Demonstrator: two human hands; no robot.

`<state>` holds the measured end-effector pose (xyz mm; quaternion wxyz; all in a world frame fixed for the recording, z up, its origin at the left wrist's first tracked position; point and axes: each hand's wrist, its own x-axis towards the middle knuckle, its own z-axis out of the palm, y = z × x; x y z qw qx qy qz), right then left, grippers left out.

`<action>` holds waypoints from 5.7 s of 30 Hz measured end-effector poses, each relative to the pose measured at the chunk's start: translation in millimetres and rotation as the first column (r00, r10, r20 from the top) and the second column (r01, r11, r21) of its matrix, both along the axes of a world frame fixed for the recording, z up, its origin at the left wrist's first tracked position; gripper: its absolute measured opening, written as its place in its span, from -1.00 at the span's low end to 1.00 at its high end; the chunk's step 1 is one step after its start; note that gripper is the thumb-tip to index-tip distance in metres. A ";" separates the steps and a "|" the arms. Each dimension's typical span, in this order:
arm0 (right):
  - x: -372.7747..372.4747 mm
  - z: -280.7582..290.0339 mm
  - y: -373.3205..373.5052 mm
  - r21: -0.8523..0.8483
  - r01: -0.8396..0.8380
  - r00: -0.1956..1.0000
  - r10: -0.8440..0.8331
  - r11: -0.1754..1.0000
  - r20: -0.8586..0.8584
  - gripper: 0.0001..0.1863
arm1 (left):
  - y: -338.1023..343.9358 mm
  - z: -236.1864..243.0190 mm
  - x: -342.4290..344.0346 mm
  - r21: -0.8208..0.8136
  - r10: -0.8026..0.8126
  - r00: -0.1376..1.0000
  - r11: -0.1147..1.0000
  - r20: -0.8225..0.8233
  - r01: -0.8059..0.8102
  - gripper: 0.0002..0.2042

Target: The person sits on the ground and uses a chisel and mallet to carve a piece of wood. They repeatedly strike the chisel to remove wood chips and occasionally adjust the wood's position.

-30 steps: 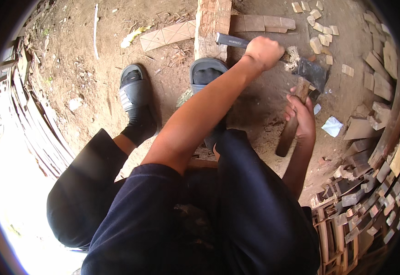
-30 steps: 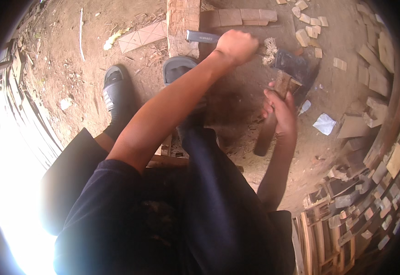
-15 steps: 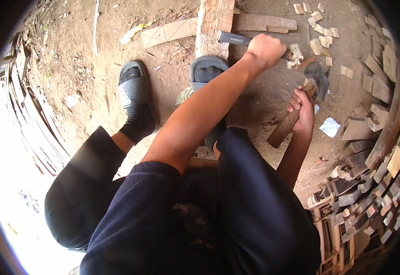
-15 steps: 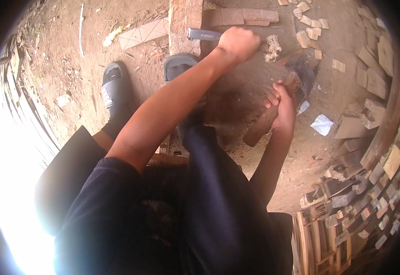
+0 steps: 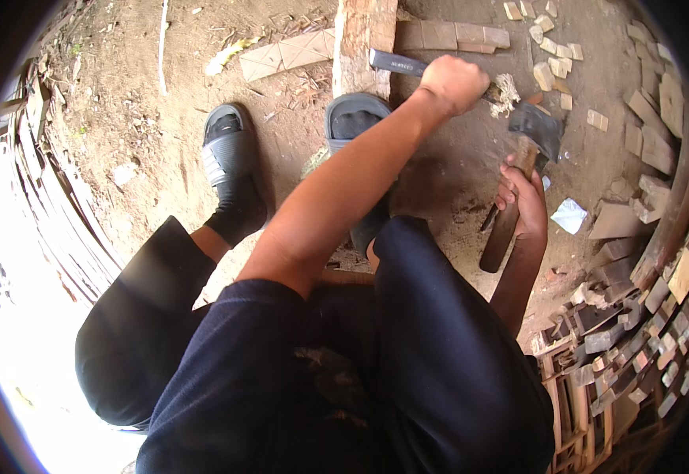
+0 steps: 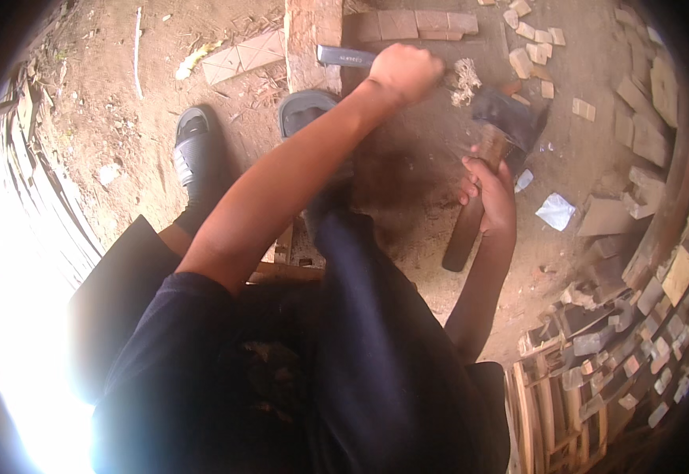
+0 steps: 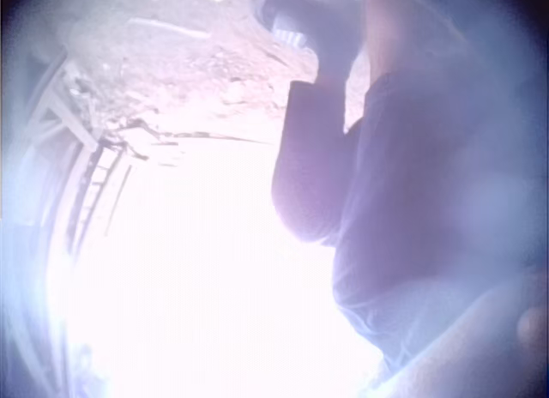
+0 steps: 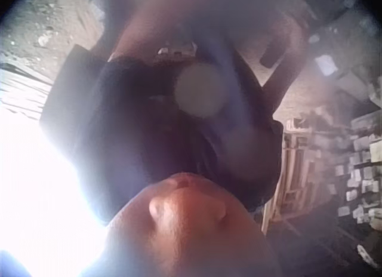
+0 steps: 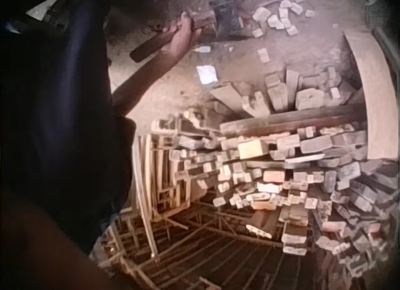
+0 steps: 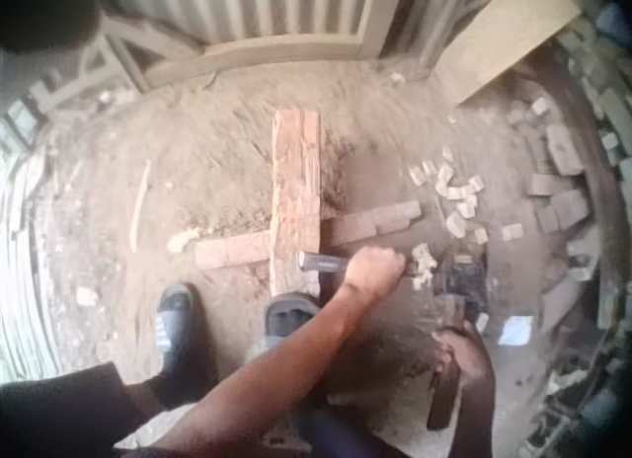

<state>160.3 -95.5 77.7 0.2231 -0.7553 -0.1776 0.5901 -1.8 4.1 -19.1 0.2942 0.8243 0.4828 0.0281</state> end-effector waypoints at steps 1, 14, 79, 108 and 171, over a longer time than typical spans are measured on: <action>3.2 -4.7 -2.0 0.047 0.125 0.992 -0.123 0.991 -0.034 -0.83 | -1.3 0.5 3.4 -0.004 0.003 1.000 1.000 0.007 -0.003 -0.84; -6.5 -15.2 2.3 0.088 0.210 0.972 -0.198 0.974 -0.126 -0.76 | 1.0 -1.9 0.9 -0.005 -0.004 0.999 1.000 0.043 0.004 -0.86; -19.6 3.4 9.6 0.098 -0.001 0.999 0.005 0.995 -0.033 -0.78 | 2.6 3.5 -14.3 -0.021 0.056 0.998 0.998 0.009 -0.056 -0.85; -22.0 -7.3 29.1 -0.001 -0.068 0.985 0.067 0.998 -0.159 -0.81 | 3.9 1.3 -23.2 -0.011 0.139 0.990 0.990 0.003 -0.139 -0.87; -19.4 -14.0 22.0 0.025 0.076 0.983 -0.070 0.997 -0.170 -0.79 | 2.5 -2.4 -27.4 0.014 0.101 0.994 0.995 -0.030 -0.101 -0.85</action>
